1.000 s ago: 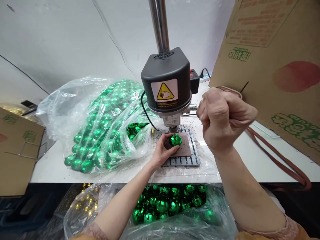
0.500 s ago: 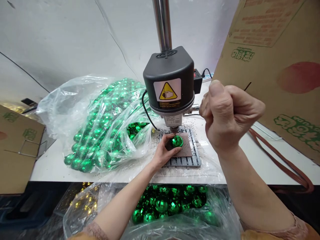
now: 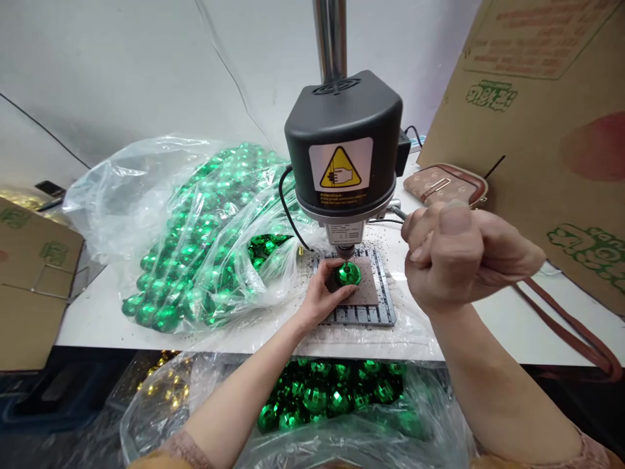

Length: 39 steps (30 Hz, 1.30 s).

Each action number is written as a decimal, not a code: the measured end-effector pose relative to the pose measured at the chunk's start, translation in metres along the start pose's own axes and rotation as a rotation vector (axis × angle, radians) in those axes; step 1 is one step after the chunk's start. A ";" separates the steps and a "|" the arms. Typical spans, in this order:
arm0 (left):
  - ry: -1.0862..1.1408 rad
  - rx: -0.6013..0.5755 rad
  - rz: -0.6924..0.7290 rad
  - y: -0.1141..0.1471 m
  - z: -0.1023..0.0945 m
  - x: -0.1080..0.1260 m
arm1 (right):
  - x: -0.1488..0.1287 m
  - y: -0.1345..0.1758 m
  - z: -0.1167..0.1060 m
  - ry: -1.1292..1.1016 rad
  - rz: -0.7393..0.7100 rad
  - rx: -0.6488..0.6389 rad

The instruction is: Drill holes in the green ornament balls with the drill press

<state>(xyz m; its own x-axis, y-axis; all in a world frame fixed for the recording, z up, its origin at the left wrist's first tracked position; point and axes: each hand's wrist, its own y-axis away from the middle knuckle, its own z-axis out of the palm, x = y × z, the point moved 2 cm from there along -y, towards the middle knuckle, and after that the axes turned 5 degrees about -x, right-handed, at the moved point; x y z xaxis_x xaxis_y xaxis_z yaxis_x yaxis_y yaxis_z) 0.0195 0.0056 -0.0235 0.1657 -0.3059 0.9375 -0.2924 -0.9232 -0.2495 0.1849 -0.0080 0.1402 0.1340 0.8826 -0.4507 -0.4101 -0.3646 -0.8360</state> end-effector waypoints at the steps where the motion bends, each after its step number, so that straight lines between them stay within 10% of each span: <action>1: -0.001 0.000 -0.002 0.000 0.000 0.001 | 0.001 0.001 0.000 -0.003 -0.009 0.004; 31: -0.010 0.030 -0.024 0.001 0.000 0.002 | 0.024 0.023 -0.011 -0.164 -0.379 -0.134; 39: -0.062 0.100 -0.011 0.001 0.003 0.007 | -0.005 -0.017 0.009 -0.042 0.027 0.002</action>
<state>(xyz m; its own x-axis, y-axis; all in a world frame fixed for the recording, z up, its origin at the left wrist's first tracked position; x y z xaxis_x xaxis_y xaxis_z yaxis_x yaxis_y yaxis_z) 0.0233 0.0016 -0.0174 0.2269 -0.3068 0.9243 -0.1958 -0.9441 -0.2653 0.1826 -0.0031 0.1592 0.0849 0.8842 -0.4594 -0.4150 -0.3878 -0.8230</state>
